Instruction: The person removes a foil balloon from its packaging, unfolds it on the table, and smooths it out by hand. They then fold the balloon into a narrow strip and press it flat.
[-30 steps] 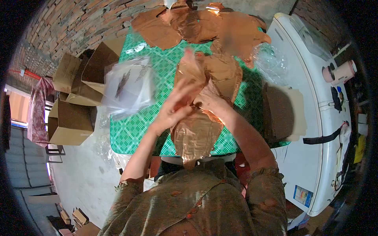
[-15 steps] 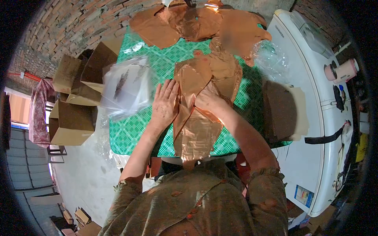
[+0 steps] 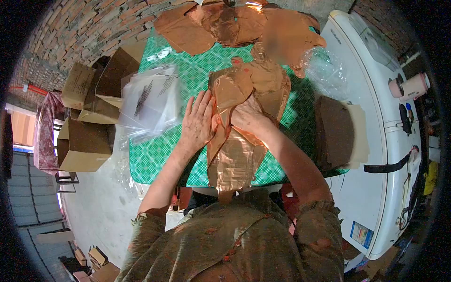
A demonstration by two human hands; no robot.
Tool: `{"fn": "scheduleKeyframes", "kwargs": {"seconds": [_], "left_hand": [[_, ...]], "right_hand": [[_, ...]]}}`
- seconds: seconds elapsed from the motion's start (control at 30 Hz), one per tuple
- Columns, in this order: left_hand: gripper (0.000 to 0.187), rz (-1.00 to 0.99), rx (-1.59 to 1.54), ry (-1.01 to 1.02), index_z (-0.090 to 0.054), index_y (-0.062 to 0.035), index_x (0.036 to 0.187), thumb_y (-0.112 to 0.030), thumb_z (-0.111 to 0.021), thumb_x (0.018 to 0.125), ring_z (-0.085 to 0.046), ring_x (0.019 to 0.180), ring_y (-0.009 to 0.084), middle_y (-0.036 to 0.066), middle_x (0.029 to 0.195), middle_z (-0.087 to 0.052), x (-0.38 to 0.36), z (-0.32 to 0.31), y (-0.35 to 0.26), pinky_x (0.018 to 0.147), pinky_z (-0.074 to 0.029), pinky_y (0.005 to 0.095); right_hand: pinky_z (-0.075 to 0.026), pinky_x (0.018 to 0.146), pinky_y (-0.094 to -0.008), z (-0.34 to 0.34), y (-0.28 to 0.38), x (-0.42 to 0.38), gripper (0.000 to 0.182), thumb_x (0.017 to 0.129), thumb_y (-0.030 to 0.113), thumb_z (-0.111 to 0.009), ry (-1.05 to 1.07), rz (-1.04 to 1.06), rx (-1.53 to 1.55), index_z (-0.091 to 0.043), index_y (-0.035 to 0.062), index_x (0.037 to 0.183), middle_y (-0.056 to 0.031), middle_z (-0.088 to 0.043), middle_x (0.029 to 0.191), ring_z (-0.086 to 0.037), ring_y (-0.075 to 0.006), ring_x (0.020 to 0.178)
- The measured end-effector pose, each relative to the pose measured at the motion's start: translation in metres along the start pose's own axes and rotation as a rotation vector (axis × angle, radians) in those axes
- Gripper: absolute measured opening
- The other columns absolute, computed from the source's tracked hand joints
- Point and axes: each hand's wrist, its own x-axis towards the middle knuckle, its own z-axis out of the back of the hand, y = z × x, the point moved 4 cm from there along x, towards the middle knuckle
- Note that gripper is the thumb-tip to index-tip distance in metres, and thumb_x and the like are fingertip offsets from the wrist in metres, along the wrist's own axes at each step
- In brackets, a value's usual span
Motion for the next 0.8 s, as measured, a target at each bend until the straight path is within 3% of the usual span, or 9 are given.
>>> {"fn": "scheduleKeyframes", "kwargs": {"seconds": [0.27, 0.63, 0.8], "left_hand": [[0.065, -0.010, 0.042, 0.048, -0.036, -0.0009, 0.156, -0.030, -0.051, 0.100, -0.029, 0.154, 0.0336, 0.019, 0.165, -0.032, -0.001, -0.008, 0.004, 0.126, -0.019, 0.0521], [0.065, -0.009, -0.013, 0.075, -0.036, -0.0017, 0.156, -0.031, -0.049, 0.100, -0.026, 0.154, 0.0373, 0.020, 0.165, -0.030, -0.001, -0.010, 0.006, 0.126, -0.017, 0.0551], [0.062, -0.004, 0.023, 0.098, -0.037, -0.0073, 0.157, -0.034, -0.048, 0.103, -0.026, 0.154, 0.0379, 0.021, 0.165, -0.031, 0.000, -0.011, 0.005, 0.126, -0.017, 0.0555]], "right_hand": [[-0.012, 0.124, -0.0595, -0.002, -0.004, 0.003, 0.054, 0.098, 0.031, -0.053, -0.113, 0.045, -0.024, -0.052, 0.0103, 0.147, -0.0140, -0.043, 0.159, -0.037, -0.0339, 0.147], [-0.011, 0.123, -0.0626, -0.002, -0.009, 0.010, 0.051, 0.097, 0.028, -0.054, -0.248, 0.074, -0.065, -0.056, 0.0103, 0.144, -0.0139, -0.045, 0.158, -0.041, -0.0342, 0.144], [-0.016, 0.117, -0.0677, 0.006, -0.036, 0.015, 0.049, 0.091, 0.021, -0.061, -0.025, -0.004, -0.348, -0.060, 0.0067, 0.138, -0.0137, -0.052, 0.151, -0.044, -0.0342, 0.140]]}}
